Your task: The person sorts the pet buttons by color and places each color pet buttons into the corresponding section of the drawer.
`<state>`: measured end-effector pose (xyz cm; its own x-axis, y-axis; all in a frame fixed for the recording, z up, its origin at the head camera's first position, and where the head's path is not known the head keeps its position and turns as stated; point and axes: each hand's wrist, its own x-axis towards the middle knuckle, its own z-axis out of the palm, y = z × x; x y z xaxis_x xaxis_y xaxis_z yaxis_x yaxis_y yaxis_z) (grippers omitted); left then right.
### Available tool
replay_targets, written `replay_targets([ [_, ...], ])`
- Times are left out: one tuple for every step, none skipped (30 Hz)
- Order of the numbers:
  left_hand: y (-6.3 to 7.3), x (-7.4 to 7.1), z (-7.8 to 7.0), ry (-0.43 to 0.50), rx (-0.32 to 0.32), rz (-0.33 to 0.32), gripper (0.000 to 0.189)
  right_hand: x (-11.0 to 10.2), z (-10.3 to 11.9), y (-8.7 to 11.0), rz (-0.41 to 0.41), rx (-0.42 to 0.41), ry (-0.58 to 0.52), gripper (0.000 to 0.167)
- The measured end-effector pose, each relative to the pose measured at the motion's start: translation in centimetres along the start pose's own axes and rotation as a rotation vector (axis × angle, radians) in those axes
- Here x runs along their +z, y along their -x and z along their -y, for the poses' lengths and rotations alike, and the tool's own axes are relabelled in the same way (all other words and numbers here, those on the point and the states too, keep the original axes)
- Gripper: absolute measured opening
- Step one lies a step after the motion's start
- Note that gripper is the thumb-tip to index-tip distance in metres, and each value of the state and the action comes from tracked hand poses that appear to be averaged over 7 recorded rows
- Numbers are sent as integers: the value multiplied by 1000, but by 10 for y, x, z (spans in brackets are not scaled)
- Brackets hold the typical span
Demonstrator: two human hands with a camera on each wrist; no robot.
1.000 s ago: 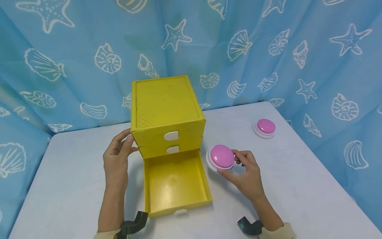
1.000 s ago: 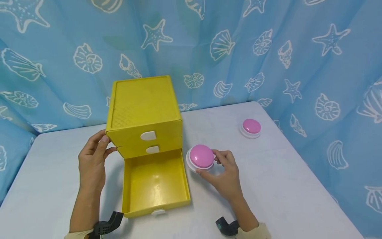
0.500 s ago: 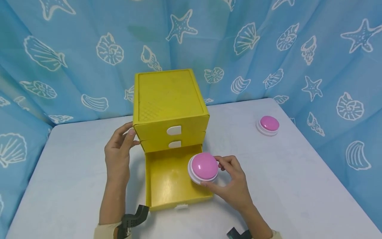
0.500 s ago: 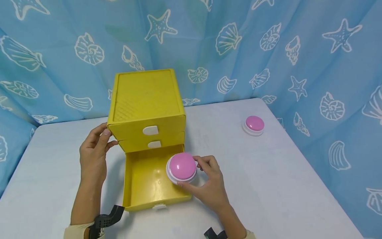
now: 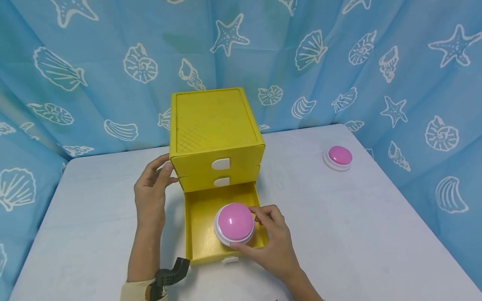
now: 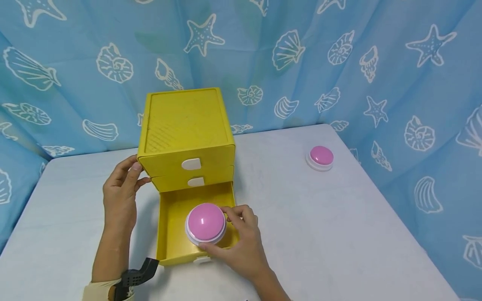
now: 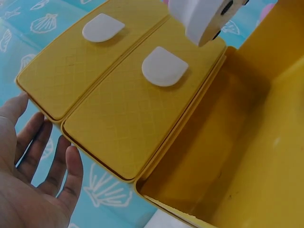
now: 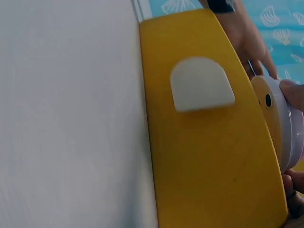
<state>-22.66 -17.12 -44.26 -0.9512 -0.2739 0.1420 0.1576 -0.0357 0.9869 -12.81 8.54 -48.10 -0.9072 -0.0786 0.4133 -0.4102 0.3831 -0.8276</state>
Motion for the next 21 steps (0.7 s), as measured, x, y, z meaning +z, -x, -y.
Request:
replay_targets([
  [1,1,0,-1,-4,-1,38,2,-4,2,5,3,24,75],
  [2,2,1,-4,-11,-3,39,3,-7,5,11,5,49,76],
  [3,2,2,-8,-21,-5,39,4,-9,6,18,2,74,77],
  [4,2,2,-9,-32,-8,39,5,-9,7,26,3,96,77],
  [5,2,2,-8,-43,-11,40,6,-9,8,33,0,117,77],
  [7,2,3,-9,-50,-14,40,7,-9,9,42,-3,133,77],
  [7,2,3,-5,-53,-15,40,8,-9,8,55,-15,145,76],
  [7,2,3,-10,-51,-17,40,8,-9,7,74,-24,166,78],
  [7,2,2,-10,-47,-19,40,9,-9,5,94,-35,193,81],
  [6,2,2,-10,-42,-21,40,8,-10,3,115,-43,215,84],
  [5,2,1,-11,-36,-23,40,8,-11,1,134,-50,227,86],
  [5,2,0,-11,-32,-25,40,7,-12,0,151,-44,235,86],
  [4,2,0,-10,-28,-27,40,6,-13,-2,162,-40,238,85],
  [3,2,-1,-10,-26,-30,40,6,-14,-3,160,-35,230,83],
  [3,2,-2,-9,-29,-31,40,5,-15,-3,149,-27,209,76],
  [3,2,-2,-11,-32,-31,40,3,-16,-3,129,-18,177,67],
  [3,2,-3,-17,-38,-30,40,2,-18,-2,104,-12,146,59],
  [4,2,-3,-25,-43,-28,40,1,-19,-2,77,-7,122,52],
  [4,3,-4,-38,-46,-26,40,0,-20,-2,51,-12,101,46],
  [4,3,-4,-46,-46,-25,40,-2,-22,-2,27,-15,82,41],
  [4,3,-4,-51,-46,-24,40,-3,-23,-2,8,-12,69,37],
])
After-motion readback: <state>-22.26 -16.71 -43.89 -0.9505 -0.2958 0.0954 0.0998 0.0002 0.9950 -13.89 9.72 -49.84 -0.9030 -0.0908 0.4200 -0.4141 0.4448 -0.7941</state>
